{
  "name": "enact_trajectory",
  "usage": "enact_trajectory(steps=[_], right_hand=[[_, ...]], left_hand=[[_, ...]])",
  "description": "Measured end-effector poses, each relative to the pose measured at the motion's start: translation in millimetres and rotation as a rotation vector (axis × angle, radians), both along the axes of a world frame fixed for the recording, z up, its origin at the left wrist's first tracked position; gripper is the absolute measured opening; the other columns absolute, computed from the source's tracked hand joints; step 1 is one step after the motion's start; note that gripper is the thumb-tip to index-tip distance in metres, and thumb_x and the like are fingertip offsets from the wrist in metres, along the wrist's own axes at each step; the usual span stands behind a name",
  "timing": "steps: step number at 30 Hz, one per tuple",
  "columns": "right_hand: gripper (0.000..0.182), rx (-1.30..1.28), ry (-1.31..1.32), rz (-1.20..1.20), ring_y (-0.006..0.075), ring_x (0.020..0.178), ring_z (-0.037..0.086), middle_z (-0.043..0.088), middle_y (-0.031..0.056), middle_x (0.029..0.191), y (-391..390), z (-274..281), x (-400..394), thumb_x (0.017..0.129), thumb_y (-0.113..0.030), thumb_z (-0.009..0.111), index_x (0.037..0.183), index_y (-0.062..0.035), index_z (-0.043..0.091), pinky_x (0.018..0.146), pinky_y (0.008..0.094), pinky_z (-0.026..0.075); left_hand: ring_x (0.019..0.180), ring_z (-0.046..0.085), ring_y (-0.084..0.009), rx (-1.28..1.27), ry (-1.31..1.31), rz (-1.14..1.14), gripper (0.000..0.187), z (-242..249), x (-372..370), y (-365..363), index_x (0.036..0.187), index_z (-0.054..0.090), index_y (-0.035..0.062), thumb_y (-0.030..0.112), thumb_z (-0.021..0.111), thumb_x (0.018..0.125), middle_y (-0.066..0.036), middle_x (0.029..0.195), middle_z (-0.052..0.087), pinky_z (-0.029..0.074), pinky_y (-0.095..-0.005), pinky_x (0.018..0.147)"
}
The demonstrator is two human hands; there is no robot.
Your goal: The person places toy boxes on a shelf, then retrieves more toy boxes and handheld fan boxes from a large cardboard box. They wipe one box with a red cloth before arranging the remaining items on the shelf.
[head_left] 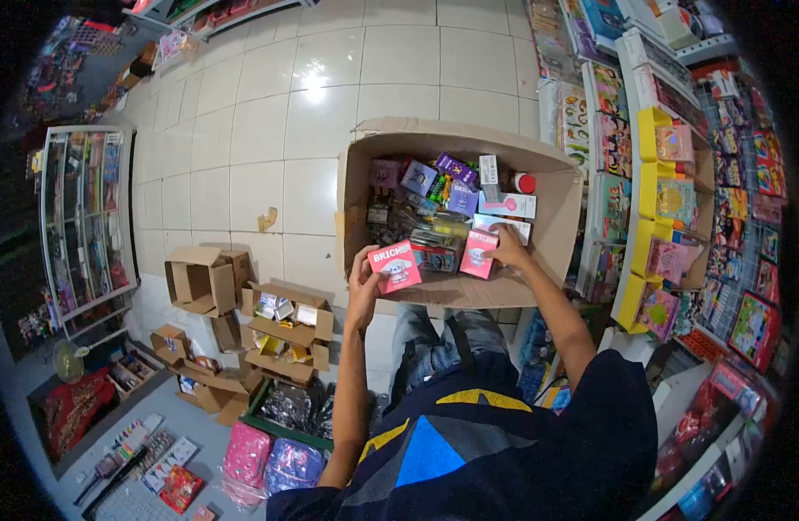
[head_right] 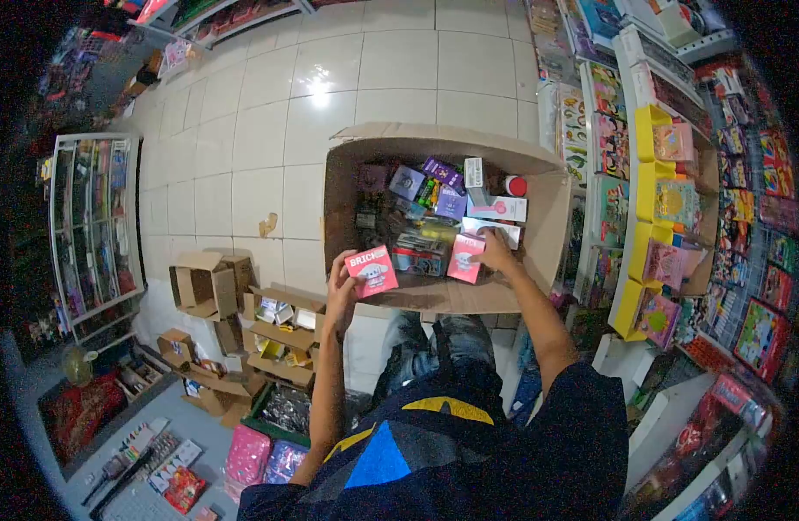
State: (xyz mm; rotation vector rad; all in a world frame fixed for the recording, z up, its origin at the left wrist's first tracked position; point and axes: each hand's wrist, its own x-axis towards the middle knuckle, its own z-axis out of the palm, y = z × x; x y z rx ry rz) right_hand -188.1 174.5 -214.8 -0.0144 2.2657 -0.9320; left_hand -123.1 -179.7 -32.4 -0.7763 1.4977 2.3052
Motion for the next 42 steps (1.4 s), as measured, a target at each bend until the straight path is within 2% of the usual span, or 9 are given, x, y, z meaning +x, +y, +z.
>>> enact_trajectory(steps=[8,11,12,15,21,28,35,37,42], right_hand=[[0.066,-0.057,0.019,-0.318,0.0235,0.095,0.060,0.062,0.0135,0.103,-7,-8,26,0.060,-0.022,0.086,0.115,-0.0019,0.055,0.084,0.0344,0.048],[0.056,-0.375,-0.044,-0.664,0.0181,0.095,0.060,0.063,0.0083,0.101,-4,-2,25,0.067,-0.015,0.082,0.114,-0.0017,0.055,0.083,0.0307,0.048],[0.050,-0.641,-0.010,-0.713,0.0134,0.093,0.060,0.063,0.0039,0.098,-4,18,23,0.074,-0.012,0.077,0.117,-0.0022,0.053,0.080,0.0281,0.049],[0.049,-0.796,0.050,-1.046,0.0130,0.095,0.059,0.060,0.0032,0.108,-3,83,26,0.082,-0.015,0.071,0.126,-0.0077,0.050,0.080,0.0295,0.050],[0.042,-1.067,0.194,-1.235,0.0142,0.098,0.060,0.059,0.0029,0.113,-17,188,55,0.085,-0.013,0.067,0.124,-0.0096,0.051,0.080,0.0302,0.050],[0.039,-0.885,0.549,-1.175,0.0111,0.102,0.058,0.061,0.0034,0.106,-42,279,110,0.084,-0.009,0.067,0.120,-0.0051,0.051,0.085,0.0277,0.048],[0.048,-0.706,0.712,-1.291,0.0130,0.103,0.057,0.062,0.0061,0.111,-48,295,186,0.078,-0.009,0.073,0.121,-0.0045,0.052,0.091,0.0276,0.044],[0.049,-0.630,0.758,-1.357,0.0144,0.103,0.057,0.062,0.0052,0.112,-48,290,206,0.077,-0.012,0.075,0.121,-0.0055,0.054,0.091,0.0289,0.043],[0.048,-0.537,0.883,-1.442,0.0145,0.104,0.055,0.061,0.0042,0.110,-48,303,267,0.077,-0.013,0.076,0.120,-0.0063,0.055,0.090,0.0298,0.044]], left_hand=[[0.106,0.052,-0.0160,0.072,0.030,-0.014,0.048,5,3,-3,0.127,0.045,0.0087,0.005,0.050,0.080,-0.006,0.115,0.051,0.047,-0.0308,0.090],[0.104,0.051,-0.0162,0.107,0.064,-0.042,0.048,11,-3,-1,0.127,0.045,0.0078,0.008,0.048,0.079,-0.005,0.111,0.050,0.045,-0.0311,0.090],[0.104,0.051,-0.0162,0.119,0.088,-0.048,0.048,10,-4,1,0.127,0.044,0.0080,0.008,0.048,0.079,-0.005,0.111,0.050,0.045,-0.0310,0.091],[0.106,0.052,-0.0165,0.186,0.111,-0.221,0.048,29,-11,7,0.131,0.039,0.0094,0.006,0.053,0.085,-0.006,0.117,0.049,0.047,-0.0320,0.091],[0.111,0.053,-0.0171,0.239,0.184,-0.515,0.049,50,-30,28,0.131,0.037,0.0072,0.007,0.061,0.089,-0.007,0.123,0.051,0.047,-0.0326,0.093],[0.112,0.050,-0.0133,0.266,0.361,-0.911,0.050,61,-37,71,0.137,0.038,0.0069,0.012,0.060,0.092,-0.004,0.126,0.052,0.042,-0.0299,0.093],[0.100,0.047,-0.0115,0.120,0.456,-1.207,0.055,41,-5,119,0.145,0.029,0.0116,0.026,0.053,0.097,-0.002,0.125,0.047,0.040,-0.0254,0.086],[0.121,0.040,-0.0173,0.070,0.780,-1.342,0.058,55,7,134,0.146,0.023,0.0069,0.025,0.050,0.098,-0.008,0.136,0.041,0.034,-0.0298,0.101],[0.133,0.030,-0.0216,0.119,0.819,-1.470,0.062,48,46,162,0.146,0.020,0.0029,0.025,0.050,0.098,-0.014,0.145,0.031,0.024,-0.0336,0.109]])
